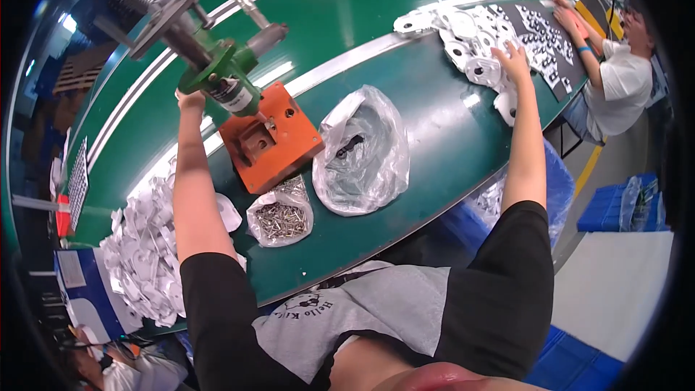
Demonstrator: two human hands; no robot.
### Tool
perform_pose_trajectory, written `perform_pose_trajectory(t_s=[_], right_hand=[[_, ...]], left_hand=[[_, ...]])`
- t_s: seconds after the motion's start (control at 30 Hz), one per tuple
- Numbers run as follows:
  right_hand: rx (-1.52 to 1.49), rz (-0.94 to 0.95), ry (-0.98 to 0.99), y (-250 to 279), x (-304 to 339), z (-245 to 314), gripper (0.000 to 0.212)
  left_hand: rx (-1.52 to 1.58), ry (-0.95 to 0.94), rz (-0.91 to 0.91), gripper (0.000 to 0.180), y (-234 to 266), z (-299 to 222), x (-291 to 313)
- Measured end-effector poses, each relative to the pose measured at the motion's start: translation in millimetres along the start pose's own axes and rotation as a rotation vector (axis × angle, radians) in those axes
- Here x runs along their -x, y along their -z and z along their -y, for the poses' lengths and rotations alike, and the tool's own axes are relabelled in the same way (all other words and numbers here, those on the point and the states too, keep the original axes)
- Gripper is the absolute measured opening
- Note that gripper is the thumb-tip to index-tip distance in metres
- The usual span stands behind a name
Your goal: Assembling white plastic components using a manual press and small screws on an electronics factory assembly line.
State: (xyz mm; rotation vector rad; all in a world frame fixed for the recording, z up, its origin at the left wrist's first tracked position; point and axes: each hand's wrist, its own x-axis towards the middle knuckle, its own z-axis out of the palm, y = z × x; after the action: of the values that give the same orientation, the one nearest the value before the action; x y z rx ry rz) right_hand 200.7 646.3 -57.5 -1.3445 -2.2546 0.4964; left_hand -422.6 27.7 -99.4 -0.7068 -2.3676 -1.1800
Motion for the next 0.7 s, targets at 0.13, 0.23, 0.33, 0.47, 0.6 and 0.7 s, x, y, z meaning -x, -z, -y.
perform_pose_trajectory(t_s=[0.13, 0.23, 0.33, 0.47, 0.6, 0.7], right_hand=[[0.085, -0.019, 0.037, 19.8, 59.9, -20.7, 0.083], [0.007, -0.023, 0.149, -0.5, 82.6, 25.0, 0.076], [-0.092, 0.109, 0.160, -1.9, 124.8, 78.8, 0.069], [-0.098, 0.127, 0.289, 7.9, 161.9, 110.4, 0.063], [0.077, -0.230, 0.231, 46.5, 178.6, 81.3, 0.060], [0.459, -0.276, -0.279, 47.4, 177.0, 7.9, 0.064]], left_hand=[[0.225, -0.108, 0.361, 0.037, -61.3, -132.4, 31.6], [0.132, 0.008, 0.436, 0.059, 11.6, -154.5, 35.9], [0.244, 0.174, 0.687, 0.058, 93.8, -237.8, 73.8], [0.210, 0.155, 0.807, 0.045, 167.5, -251.7, 113.1], [0.211, 0.202, 0.806, 0.041, 237.6, -247.8, 166.2], [0.254, 0.246, 0.803, 0.039, 270.0, -241.5, 191.5]])
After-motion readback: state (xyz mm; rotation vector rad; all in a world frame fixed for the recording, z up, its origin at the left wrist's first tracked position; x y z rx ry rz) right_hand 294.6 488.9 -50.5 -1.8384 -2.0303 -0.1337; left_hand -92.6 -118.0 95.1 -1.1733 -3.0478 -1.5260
